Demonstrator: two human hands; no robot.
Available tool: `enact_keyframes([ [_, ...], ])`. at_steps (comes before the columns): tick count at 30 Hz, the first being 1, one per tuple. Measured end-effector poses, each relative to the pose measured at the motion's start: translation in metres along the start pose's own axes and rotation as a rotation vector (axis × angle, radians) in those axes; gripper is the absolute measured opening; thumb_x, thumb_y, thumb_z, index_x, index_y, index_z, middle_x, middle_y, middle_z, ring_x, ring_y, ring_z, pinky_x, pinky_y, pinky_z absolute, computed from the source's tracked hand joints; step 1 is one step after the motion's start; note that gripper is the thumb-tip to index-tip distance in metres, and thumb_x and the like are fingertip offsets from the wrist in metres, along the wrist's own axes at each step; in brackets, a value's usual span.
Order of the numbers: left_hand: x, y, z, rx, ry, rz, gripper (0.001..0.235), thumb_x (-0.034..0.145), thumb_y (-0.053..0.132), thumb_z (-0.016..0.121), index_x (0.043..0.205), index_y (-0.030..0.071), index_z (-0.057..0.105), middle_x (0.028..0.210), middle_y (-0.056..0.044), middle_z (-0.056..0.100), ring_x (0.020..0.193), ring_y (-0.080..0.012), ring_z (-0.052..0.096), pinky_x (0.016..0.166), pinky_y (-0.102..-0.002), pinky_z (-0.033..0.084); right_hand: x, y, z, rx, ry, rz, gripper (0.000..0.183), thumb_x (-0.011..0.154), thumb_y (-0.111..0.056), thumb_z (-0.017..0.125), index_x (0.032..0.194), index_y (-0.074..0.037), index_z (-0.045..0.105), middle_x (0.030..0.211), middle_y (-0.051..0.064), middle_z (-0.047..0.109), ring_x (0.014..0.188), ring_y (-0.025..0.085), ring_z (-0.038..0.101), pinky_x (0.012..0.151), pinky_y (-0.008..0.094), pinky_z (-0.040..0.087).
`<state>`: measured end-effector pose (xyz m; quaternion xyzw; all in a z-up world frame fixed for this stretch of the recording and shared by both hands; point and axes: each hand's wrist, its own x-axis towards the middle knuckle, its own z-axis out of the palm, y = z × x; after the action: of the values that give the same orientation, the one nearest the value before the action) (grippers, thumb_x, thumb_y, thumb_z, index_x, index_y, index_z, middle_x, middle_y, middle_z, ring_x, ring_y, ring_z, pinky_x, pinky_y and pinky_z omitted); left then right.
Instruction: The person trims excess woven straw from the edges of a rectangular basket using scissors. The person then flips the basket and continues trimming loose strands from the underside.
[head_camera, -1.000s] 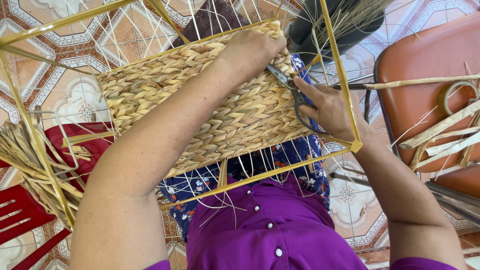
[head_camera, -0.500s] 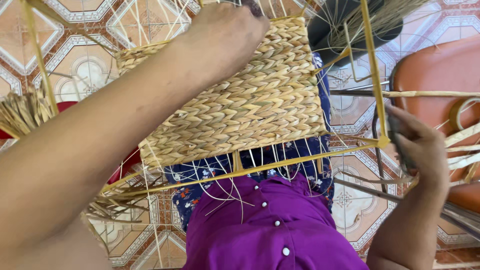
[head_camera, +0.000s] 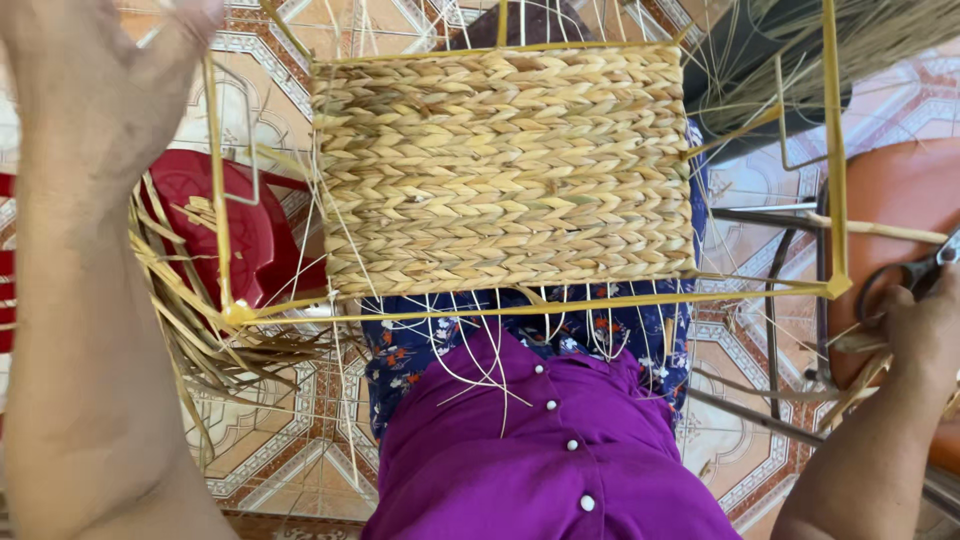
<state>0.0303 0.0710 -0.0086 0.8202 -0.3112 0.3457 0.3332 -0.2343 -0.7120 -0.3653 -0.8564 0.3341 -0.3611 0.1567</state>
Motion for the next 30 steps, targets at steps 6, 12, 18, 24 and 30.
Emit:
enact_keyframes([
  [6, -0.001, -0.034, 0.044, -0.826, -0.111, -0.300, 0.057, 0.086, 0.016, 0.076, 0.138, 0.010, 0.056, 0.141, -0.007, 0.060, 0.138, -0.0214, 0.055, 0.118, -0.040, 0.044, 0.014, -0.014, -0.009, 0.041, -0.029, 0.003, 0.047, 0.099, -0.009, 0.074, 0.141, 0.006, 0.058, 0.114, 0.027, 0.070, 0.096, 0.034, 0.068, 0.080, 0.045, 0.055],
  [12, -0.012, -0.047, 0.068, -1.408, -0.065, -0.313, 0.045, 0.088, 0.001, 0.060, 0.132, 0.008, 0.059, 0.135, -0.007, 0.063, 0.135, -0.0216, 0.061, 0.115, -0.052, 0.055, 0.047, -0.074, -0.077, 0.052, -0.134, -0.051, 0.043, 0.103, -0.005, 0.071, 0.142, 0.006, 0.057, 0.117, 0.027, 0.068, 0.101, 0.033, 0.066, 0.086, 0.044, 0.053],
  [18, 0.011, 0.001, 0.035, -1.361, -0.101, -0.539, 0.038, 0.100, 0.000, 0.060, 0.137, 0.008, 0.059, 0.133, -0.005, 0.060, 0.126, -0.0161, 0.058, 0.114, -0.046, 0.050, 0.048, -0.171, -0.113, 0.120, -0.547, 0.086, 0.039, 0.106, -0.002, 0.068, 0.142, 0.006, 0.056, 0.121, 0.027, 0.066, 0.105, 0.033, 0.064, 0.091, 0.043, 0.052],
  [24, 0.059, 0.059, 0.017, -0.964, -0.173, -0.433, 0.037, 0.091, 0.003, 0.064, 0.127, -0.004, 0.059, 0.130, -0.013, 0.059, 0.116, -0.0226, 0.063, 0.105, -0.037, 0.057, 0.050, -0.270, -0.056, 0.515, -0.605, 0.104, 0.035, 0.110, 0.002, 0.065, 0.143, 0.007, 0.055, 0.124, 0.027, 0.064, 0.110, 0.032, 0.062, 0.097, 0.042, 0.051],
  [30, 0.075, 0.044, 0.027, -0.834, -0.012, -0.330, 0.040, 0.081, -0.002, 0.067, 0.120, -0.010, 0.060, 0.123, -0.014, 0.053, 0.104, -0.0251, 0.068, 0.093, -0.041, 0.063, 0.061, -0.355, -0.051, 0.732, -0.447, 0.025, 0.031, 0.113, 0.005, 0.062, 0.143, 0.007, 0.054, 0.128, 0.027, 0.062, 0.115, 0.031, 0.060, 0.102, 0.041, 0.050],
])
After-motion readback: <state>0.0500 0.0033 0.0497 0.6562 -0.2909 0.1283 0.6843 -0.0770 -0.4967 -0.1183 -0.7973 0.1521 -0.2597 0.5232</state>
